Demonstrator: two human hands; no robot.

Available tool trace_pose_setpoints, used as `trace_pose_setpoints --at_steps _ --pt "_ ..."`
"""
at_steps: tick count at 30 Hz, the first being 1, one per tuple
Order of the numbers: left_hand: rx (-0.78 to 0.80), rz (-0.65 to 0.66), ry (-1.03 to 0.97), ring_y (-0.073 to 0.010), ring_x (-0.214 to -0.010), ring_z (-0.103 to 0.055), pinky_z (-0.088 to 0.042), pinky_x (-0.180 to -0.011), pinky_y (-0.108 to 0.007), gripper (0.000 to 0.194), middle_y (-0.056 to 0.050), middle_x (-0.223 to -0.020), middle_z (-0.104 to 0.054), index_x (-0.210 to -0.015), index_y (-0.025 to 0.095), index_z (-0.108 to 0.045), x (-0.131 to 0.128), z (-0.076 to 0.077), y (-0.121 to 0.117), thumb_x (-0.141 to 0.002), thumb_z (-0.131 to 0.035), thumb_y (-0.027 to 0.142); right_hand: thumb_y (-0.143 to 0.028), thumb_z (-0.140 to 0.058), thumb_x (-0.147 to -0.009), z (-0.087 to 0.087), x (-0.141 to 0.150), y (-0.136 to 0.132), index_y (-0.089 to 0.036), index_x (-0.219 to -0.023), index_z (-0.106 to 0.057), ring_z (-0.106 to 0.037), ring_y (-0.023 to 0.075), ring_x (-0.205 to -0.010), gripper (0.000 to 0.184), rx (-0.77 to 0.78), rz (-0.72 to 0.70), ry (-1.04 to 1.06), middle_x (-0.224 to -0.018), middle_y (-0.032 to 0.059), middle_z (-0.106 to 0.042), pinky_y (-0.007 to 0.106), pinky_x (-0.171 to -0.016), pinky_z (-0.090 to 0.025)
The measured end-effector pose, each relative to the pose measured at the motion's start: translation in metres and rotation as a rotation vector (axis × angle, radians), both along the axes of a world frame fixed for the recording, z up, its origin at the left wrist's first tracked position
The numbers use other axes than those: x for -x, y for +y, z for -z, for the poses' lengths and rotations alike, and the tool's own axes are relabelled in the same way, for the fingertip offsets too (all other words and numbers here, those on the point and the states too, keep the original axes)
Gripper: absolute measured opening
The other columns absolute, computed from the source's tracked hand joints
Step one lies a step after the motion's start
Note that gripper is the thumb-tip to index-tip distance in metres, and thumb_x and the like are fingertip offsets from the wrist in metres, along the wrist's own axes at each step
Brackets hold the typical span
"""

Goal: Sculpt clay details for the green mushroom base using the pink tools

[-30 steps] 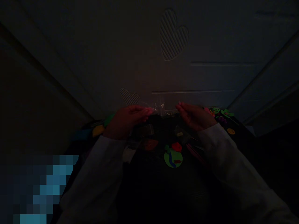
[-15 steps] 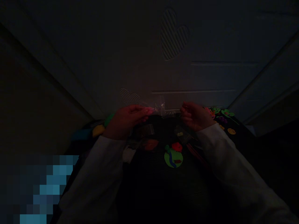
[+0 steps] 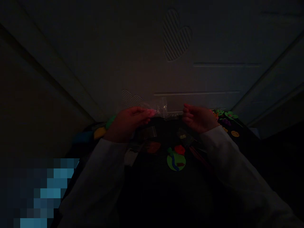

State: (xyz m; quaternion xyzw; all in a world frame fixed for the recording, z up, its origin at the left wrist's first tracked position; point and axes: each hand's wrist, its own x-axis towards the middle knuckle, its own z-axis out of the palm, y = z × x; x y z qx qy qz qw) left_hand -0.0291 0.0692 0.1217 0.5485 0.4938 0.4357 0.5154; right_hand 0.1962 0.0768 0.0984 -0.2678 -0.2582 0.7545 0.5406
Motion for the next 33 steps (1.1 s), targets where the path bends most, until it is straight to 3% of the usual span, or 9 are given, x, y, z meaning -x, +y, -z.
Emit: trace_pose_setpoints --at_steps 6,10,15,23,33 --pt "-0.017 0.015 0.004 -0.0136 -0.078 -0.057 -0.044 -0.069 -0.025 0.027 -0.004 -0.087 -0.063 -0.077 0.016 -0.062 -0.0005 0.0009 0.0005 -0.060 -0.064 0.037 -0.017 -0.032 -0.069 -0.0010 -0.0017 -0.0010 -0.011 -0.076 -0.046 -0.043 0.0057 -0.049 0.017 0.002 0.003 0.020 -0.062 0.0029 -0.048 0.017 -0.042 -0.040" --pt "-0.015 0.004 -0.008 -0.0140 -0.079 -0.057 -0.044 -0.070 -0.026 0.027 -0.004 -0.088 -0.063 -0.076 0.016 -0.062 -0.0006 -0.0006 0.0000 -0.058 -0.065 0.036 -0.003 -0.032 -0.067 -0.0018 0.0023 -0.0017 -0.008 -0.090 -0.046 -0.055 0.0089 -0.078 0.028 0.006 0.056 0.009 -0.083 0.0081 -0.055 0.017 -0.065 -0.049" --pt "-0.011 0.062 0.020 -0.0140 -0.078 -0.057 -0.045 -0.072 -0.027 0.031 -0.005 -0.092 -0.062 -0.081 0.015 -0.061 0.0020 -0.0034 -0.0001 -0.060 -0.063 0.038 0.005 -0.032 -0.071 -0.0006 0.0061 -0.0021 -0.006 -0.100 -0.044 -0.053 0.0117 -0.096 0.033 -0.036 0.107 -0.069 -0.099 0.0113 -0.054 0.017 -0.079 -0.048" --pt "-0.040 0.032 -0.010 -0.0151 -0.085 -0.056 -0.044 -0.074 -0.025 0.026 -0.004 -0.092 -0.062 -0.079 0.017 -0.062 0.0037 0.0015 0.0016 -0.061 -0.063 0.036 0.000 -0.044 -0.073 0.0025 0.0045 -0.0038 -0.009 -0.088 -0.053 -0.055 0.0094 -0.090 0.020 -0.154 0.069 -0.127 -0.092 0.0072 -0.059 0.012 -0.078 -0.048" --pt "-0.051 0.065 -0.022 -0.0146 -0.085 -0.057 -0.044 -0.074 -0.026 0.026 -0.004 -0.093 -0.062 -0.080 0.018 -0.061 0.0047 0.0010 0.0022 -0.062 -0.062 0.036 -0.014 -0.050 -0.077 0.0012 0.0037 -0.0049 -0.015 -0.080 -0.055 -0.057 0.0031 -0.065 0.006 -0.103 0.079 -0.176 -0.075 -0.0006 -0.060 0.007 -0.055 -0.049"
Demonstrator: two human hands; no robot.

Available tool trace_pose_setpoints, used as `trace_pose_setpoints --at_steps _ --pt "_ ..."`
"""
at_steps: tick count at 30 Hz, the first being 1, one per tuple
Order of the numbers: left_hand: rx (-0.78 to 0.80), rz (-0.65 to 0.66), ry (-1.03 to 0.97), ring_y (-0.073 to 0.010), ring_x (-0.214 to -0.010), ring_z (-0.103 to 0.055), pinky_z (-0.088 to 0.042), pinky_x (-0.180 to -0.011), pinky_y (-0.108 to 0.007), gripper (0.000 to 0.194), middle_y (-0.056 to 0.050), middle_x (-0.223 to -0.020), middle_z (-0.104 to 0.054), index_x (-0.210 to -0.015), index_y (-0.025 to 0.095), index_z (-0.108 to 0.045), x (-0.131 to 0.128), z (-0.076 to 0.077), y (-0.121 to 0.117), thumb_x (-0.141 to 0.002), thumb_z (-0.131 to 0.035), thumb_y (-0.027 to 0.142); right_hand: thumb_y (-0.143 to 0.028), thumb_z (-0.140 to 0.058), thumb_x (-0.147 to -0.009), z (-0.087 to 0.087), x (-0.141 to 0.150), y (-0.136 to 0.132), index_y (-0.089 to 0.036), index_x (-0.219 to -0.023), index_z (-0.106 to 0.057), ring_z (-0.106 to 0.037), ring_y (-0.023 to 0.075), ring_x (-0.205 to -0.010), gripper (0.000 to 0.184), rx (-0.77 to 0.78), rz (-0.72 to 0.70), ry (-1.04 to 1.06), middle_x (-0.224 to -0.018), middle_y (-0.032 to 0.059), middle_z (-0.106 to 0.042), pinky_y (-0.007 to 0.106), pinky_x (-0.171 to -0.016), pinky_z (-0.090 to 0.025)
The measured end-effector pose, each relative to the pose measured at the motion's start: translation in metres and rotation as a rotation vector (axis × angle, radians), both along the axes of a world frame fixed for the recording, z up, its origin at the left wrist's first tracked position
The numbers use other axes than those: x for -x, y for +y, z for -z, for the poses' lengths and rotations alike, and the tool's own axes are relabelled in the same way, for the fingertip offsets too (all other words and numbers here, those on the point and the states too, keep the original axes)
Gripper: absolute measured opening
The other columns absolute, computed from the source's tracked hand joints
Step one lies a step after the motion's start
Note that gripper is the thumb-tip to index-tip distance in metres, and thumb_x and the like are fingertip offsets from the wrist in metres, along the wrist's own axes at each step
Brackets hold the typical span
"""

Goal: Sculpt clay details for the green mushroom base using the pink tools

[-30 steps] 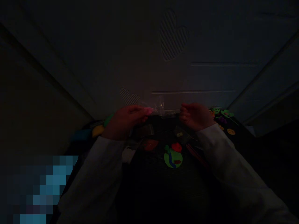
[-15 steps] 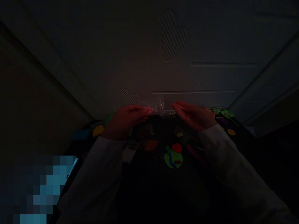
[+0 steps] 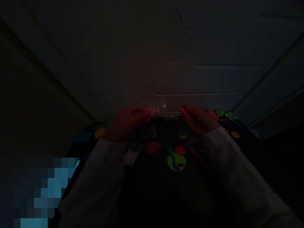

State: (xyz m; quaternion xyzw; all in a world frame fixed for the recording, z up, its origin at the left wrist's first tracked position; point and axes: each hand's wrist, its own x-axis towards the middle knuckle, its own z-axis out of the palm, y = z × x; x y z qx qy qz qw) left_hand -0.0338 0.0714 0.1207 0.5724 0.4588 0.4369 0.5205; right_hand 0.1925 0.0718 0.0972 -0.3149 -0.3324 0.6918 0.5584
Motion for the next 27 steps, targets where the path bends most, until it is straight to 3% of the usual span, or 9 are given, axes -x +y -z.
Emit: trace_pose_setpoints --at_steps 3,7,11,15,17,22,27 --pt "-0.001 0.002 0.011 -0.0142 -0.081 -0.057 -0.045 -0.073 -0.027 0.027 -0.004 -0.092 -0.062 -0.080 0.018 -0.061 -0.0002 -0.0009 -0.0007 -0.061 -0.063 0.036 -0.023 -0.054 -0.076 0.0007 -0.0004 0.0007 -0.014 -0.077 -0.054 -0.053 0.0012 -0.052 0.009 0.000 -0.025 -0.006 -0.066 -0.0024 -0.057 0.007 -0.045 -0.045" --pt "-0.014 -0.030 0.039 -0.0159 -0.084 -0.057 -0.044 -0.074 -0.029 0.027 -0.005 -0.092 -0.062 -0.081 0.018 -0.061 -0.0017 -0.0017 -0.0021 -0.062 -0.061 0.038 -0.033 -0.054 -0.075 -0.0005 0.0008 -0.0005 -0.015 -0.075 -0.050 -0.037 -0.0005 -0.037 0.019 -0.046 -0.073 -0.015 -0.052 -0.0063 -0.049 0.010 -0.034 -0.030" --pt "-0.004 -0.053 0.024 -0.0170 -0.085 -0.056 -0.044 -0.074 -0.029 0.027 -0.005 -0.092 -0.062 -0.078 0.017 -0.061 -0.0037 -0.0033 -0.0038 -0.061 -0.063 0.038 -0.030 -0.052 -0.077 -0.0022 0.0017 -0.0023 -0.017 -0.080 -0.048 -0.022 0.0011 -0.034 0.014 -0.109 -0.126 -0.008 -0.041 -0.0095 -0.030 0.014 -0.036 -0.021" --pt "0.012 -0.052 -0.001 -0.0152 -0.082 -0.057 -0.044 -0.073 -0.028 0.025 -0.003 -0.091 -0.063 -0.077 0.018 -0.061 -0.0040 -0.0038 -0.0036 -0.060 -0.063 0.037 -0.021 -0.053 -0.075 -0.0024 0.0014 -0.0022 -0.016 -0.063 -0.037 -0.019 0.0025 -0.035 0.021 -0.107 -0.147 0.041 -0.041 -0.0087 -0.017 0.017 -0.038 -0.020" --pt "0.010 -0.039 -0.001 -0.0149 -0.081 -0.057 -0.044 -0.071 -0.027 0.025 -0.003 -0.090 -0.063 -0.076 0.019 -0.061 -0.0039 -0.0043 -0.0035 -0.060 -0.063 0.037 -0.020 -0.055 -0.073 -0.0022 0.0017 -0.0019 -0.015 -0.060 -0.032 -0.022 0.0023 -0.037 0.027 -0.113 -0.138 0.051 -0.042 -0.0083 -0.019 0.016 -0.040 -0.023" --pt "0.010 -0.059 0.011 -0.0140 -0.079 -0.057 -0.044 -0.069 -0.025 0.025 -0.004 -0.088 -0.063 -0.075 0.018 -0.062 -0.0046 -0.0060 -0.0042 -0.060 -0.064 0.037 -0.028 -0.060 -0.071 -0.0024 0.0031 -0.0019 -0.015 -0.066 -0.039 -0.038 0.0019 -0.047 0.025 -0.119 -0.084 0.027 -0.054 -0.0063 -0.040 0.015 -0.047 -0.033" --pt "0.010 -0.068 0.002 -0.0145 -0.081 -0.057 -0.044 -0.071 -0.026 0.025 -0.004 -0.090 -0.063 -0.077 0.017 -0.061 -0.0058 -0.0052 -0.0040 -0.060 -0.063 0.036 -0.032 -0.057 -0.073 -0.0037 0.0034 -0.0028 -0.014 -0.064 -0.039 -0.027 0.0003 -0.037 0.027 -0.141 -0.086 0.034 -0.045 -0.0086 -0.033 0.014 -0.040 -0.028"
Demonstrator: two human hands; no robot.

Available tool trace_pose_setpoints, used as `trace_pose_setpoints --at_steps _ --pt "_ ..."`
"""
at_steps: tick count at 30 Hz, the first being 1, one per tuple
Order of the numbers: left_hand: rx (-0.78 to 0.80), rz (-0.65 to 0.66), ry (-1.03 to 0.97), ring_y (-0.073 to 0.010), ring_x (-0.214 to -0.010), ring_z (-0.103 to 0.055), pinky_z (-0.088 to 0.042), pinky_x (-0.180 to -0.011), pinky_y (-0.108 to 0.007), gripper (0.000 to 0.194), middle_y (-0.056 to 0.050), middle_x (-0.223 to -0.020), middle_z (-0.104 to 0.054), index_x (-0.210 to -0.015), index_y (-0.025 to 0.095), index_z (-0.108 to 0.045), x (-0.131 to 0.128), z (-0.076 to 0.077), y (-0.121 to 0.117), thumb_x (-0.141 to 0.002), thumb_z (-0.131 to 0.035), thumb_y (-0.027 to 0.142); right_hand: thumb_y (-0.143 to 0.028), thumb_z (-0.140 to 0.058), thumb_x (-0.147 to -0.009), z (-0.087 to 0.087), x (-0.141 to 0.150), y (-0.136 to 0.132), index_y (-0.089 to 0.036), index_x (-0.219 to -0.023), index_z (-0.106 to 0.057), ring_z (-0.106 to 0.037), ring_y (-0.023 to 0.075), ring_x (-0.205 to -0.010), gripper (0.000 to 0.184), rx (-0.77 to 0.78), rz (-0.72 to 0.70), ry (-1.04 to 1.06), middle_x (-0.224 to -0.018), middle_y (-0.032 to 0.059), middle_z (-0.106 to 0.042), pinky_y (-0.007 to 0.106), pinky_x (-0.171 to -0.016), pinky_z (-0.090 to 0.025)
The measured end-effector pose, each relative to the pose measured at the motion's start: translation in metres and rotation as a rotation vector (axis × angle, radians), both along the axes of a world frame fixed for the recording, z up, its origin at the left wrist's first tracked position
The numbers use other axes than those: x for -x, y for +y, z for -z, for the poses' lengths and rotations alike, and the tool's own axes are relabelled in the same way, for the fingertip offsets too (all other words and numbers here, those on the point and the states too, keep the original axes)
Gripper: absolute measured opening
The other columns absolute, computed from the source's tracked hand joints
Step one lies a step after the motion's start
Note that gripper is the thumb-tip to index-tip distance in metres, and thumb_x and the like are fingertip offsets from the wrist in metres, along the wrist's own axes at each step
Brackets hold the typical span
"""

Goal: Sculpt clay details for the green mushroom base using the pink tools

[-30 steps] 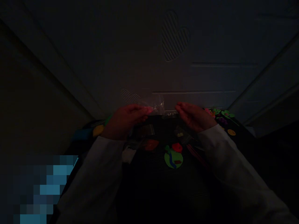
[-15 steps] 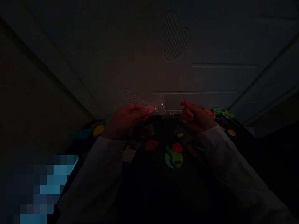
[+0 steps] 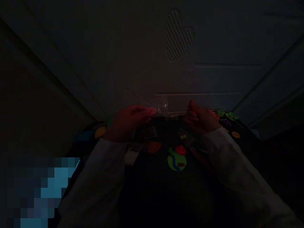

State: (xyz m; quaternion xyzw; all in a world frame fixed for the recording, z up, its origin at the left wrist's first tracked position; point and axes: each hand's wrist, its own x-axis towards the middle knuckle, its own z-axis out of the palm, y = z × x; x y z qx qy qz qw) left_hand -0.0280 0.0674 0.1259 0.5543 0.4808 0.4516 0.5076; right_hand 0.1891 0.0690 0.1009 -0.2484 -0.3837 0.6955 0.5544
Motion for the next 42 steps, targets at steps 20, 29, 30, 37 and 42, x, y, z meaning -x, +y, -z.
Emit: trace_pose_setpoints --at_steps 20,29,30,37,42 --pt "0.004 -0.025 0.002 -0.0161 -0.083 -0.056 -0.044 -0.074 -0.029 0.028 -0.005 -0.092 -0.062 -0.076 0.016 -0.061 0.001 -0.003 -0.002 -0.058 -0.064 0.037 -0.026 -0.061 -0.068 -0.004 -0.003 -0.001 -0.015 -0.070 -0.047 -0.051 0.0047 -0.057 0.018 -0.030 0.158 -0.153 -0.066 -0.0019 -0.055 0.014 -0.050 -0.042" --pt "0.004 0.005 -0.012 -0.0147 -0.079 -0.056 -0.044 -0.069 -0.027 0.027 -0.004 -0.091 -0.062 -0.076 0.016 -0.061 0.005 -0.002 0.000 -0.058 -0.064 0.036 -0.016 -0.059 -0.069 -0.008 -0.008 -0.001 -0.016 -0.076 -0.050 -0.054 0.0054 -0.070 0.011 -0.113 0.224 -0.183 -0.080 -0.0006 -0.057 0.015 -0.060 -0.045" --pt "0.007 -0.014 -0.015 -0.0146 -0.078 -0.056 -0.044 -0.068 -0.027 0.027 -0.004 -0.090 -0.062 -0.075 0.017 -0.061 0.005 -0.002 0.000 -0.058 -0.064 0.037 -0.017 -0.058 -0.070 -0.008 -0.009 -0.001 -0.017 -0.079 -0.051 -0.054 0.0055 -0.072 0.012 -0.117 0.219 -0.189 -0.082 -0.0004 -0.058 0.015 -0.061 -0.045" --pt "0.006 -0.022 -0.023 -0.0154 -0.080 -0.056 -0.044 -0.070 -0.027 0.024 -0.004 -0.089 -0.063 -0.073 0.017 -0.061 0.004 -0.002 0.000 -0.058 -0.065 0.035 -0.028 -0.056 -0.073 -0.011 -0.010 -0.001 -0.017 -0.077 -0.054 -0.050 0.0030 -0.059 0.012 -0.148 0.204 -0.173 -0.067 -0.0031 -0.054 0.013 -0.054 -0.043" --pt "-0.006 0.016 0.003 -0.0148 -0.085 -0.056 -0.044 -0.071 -0.025 0.026 -0.004 -0.093 -0.062 -0.080 0.017 -0.061 0.009 0.003 0.004 -0.061 -0.064 0.035 -0.031 -0.060 -0.070 -0.016 -0.009 -0.004 -0.016 -0.066 -0.051 -0.046 0.0023 -0.052 0.018 -0.154 0.245 -0.156 -0.060 -0.0041 -0.050 0.013 -0.047 -0.038"
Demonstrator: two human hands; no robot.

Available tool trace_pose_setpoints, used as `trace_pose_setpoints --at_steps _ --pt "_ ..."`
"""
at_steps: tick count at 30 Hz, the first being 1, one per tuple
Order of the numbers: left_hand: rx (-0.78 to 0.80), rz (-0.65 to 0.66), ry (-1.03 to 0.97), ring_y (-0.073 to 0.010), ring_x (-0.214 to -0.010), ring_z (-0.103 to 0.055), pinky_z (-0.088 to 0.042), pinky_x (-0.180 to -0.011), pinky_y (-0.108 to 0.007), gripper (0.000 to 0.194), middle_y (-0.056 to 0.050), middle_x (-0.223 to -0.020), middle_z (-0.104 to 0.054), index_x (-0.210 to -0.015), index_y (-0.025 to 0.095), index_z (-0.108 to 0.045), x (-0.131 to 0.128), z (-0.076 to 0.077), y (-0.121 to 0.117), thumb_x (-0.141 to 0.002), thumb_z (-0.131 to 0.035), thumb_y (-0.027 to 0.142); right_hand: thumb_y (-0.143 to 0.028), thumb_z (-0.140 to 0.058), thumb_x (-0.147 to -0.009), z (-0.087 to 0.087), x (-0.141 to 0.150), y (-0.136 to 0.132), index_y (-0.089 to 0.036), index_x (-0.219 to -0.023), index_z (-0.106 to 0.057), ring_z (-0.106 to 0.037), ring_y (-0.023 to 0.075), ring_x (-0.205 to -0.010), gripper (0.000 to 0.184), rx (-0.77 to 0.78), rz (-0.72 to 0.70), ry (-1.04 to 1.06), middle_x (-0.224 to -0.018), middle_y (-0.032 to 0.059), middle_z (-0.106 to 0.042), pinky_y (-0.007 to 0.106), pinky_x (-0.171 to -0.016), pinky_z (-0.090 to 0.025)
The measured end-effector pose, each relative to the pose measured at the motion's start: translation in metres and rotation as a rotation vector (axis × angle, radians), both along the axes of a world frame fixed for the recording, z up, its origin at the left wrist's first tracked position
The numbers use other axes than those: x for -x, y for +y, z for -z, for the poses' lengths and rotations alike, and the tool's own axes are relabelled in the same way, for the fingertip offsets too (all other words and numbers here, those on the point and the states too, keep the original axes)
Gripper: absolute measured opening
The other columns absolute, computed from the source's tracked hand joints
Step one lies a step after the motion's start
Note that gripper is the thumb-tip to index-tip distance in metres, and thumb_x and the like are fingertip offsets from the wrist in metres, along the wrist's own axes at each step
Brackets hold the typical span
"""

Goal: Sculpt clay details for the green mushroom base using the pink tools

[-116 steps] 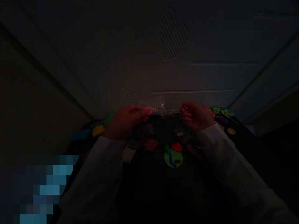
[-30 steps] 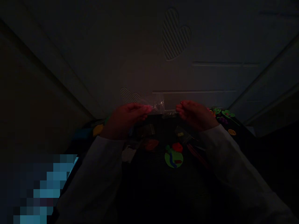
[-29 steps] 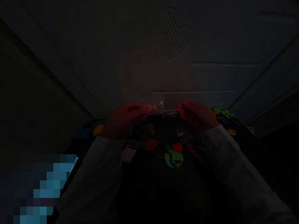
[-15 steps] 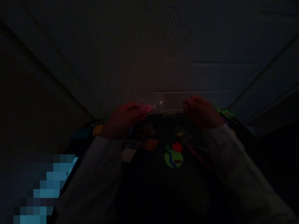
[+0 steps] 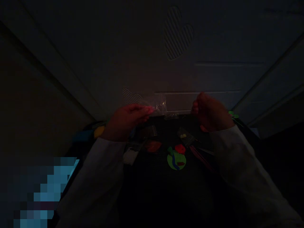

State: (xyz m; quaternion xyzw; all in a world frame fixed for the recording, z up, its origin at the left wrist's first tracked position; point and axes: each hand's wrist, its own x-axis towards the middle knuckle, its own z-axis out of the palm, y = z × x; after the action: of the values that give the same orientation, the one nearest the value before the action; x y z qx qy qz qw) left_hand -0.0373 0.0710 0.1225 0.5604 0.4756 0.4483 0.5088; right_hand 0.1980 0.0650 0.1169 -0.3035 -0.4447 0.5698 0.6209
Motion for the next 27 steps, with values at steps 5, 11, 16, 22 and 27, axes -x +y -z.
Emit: trace_pose_setpoints --at_steps 5,11,16,22,27 --pt "-0.015 0.020 0.006 -0.0149 -0.086 -0.056 -0.045 -0.070 -0.024 0.026 -0.004 -0.095 -0.062 -0.080 0.017 -0.061 0.002 0.001 0.001 -0.062 -0.063 0.035 -0.024 -0.061 -0.068 -0.003 0.000 -0.004 -0.017 -0.079 -0.055 -0.052 0.0039 -0.066 0.014 -0.023 0.034 -0.080 -0.076 -0.0019 -0.055 0.014 -0.058 -0.042" --pt "0.005 -0.042 -0.006 -0.0150 -0.083 -0.057 -0.045 -0.070 -0.025 0.025 -0.004 -0.091 -0.063 -0.077 0.016 -0.061 -0.003 -0.002 -0.001 -0.061 -0.063 0.034 -0.041 -0.052 -0.074 -0.005 0.000 -0.001 -0.016 -0.065 -0.046 -0.044 0.0032 -0.050 0.027 -0.031 0.034 -0.026 -0.057 -0.0043 -0.043 0.016 -0.047 -0.038" --pt "-0.005 -0.018 0.009 -0.0159 -0.086 -0.057 -0.046 -0.071 -0.026 0.026 -0.005 -0.094 -0.062 -0.079 0.016 -0.061 0.000 -0.001 0.001 -0.061 -0.063 0.036 -0.025 -0.063 -0.066 -0.004 -0.001 -0.002 -0.016 -0.070 -0.051 -0.048 0.0024 -0.058 0.016 -0.075 0.069 -0.072 -0.063 -0.0045 -0.048 0.015 -0.056 -0.041" --pt "0.007 -0.008 -0.012 -0.0153 -0.086 -0.057 -0.046 -0.070 -0.025 0.026 -0.004 -0.093 -0.062 -0.080 0.017 -0.061 0.002 0.002 0.003 -0.061 -0.063 0.035 -0.037 -0.055 -0.073 -0.007 0.000 -0.003 -0.016 -0.069 -0.051 -0.050 0.0050 -0.060 0.022 -0.092 0.060 -0.015 -0.064 -0.0026 -0.049 0.018 -0.054 -0.041" --pt "0.001 -0.032 -0.011 -0.0154 -0.085 -0.057 -0.045 -0.073 -0.027 0.026 -0.005 -0.092 -0.063 -0.078 0.016 -0.061 -0.001 0.000 0.000 -0.061 -0.063 0.035 -0.033 -0.057 -0.070 -0.011 0.002 -0.003 -0.015 -0.055 -0.039 -0.039 0.0041 -0.047 0.030 -0.084 0.114 0.068 -0.049 -0.0051 -0.035 0.018 -0.047 -0.038"
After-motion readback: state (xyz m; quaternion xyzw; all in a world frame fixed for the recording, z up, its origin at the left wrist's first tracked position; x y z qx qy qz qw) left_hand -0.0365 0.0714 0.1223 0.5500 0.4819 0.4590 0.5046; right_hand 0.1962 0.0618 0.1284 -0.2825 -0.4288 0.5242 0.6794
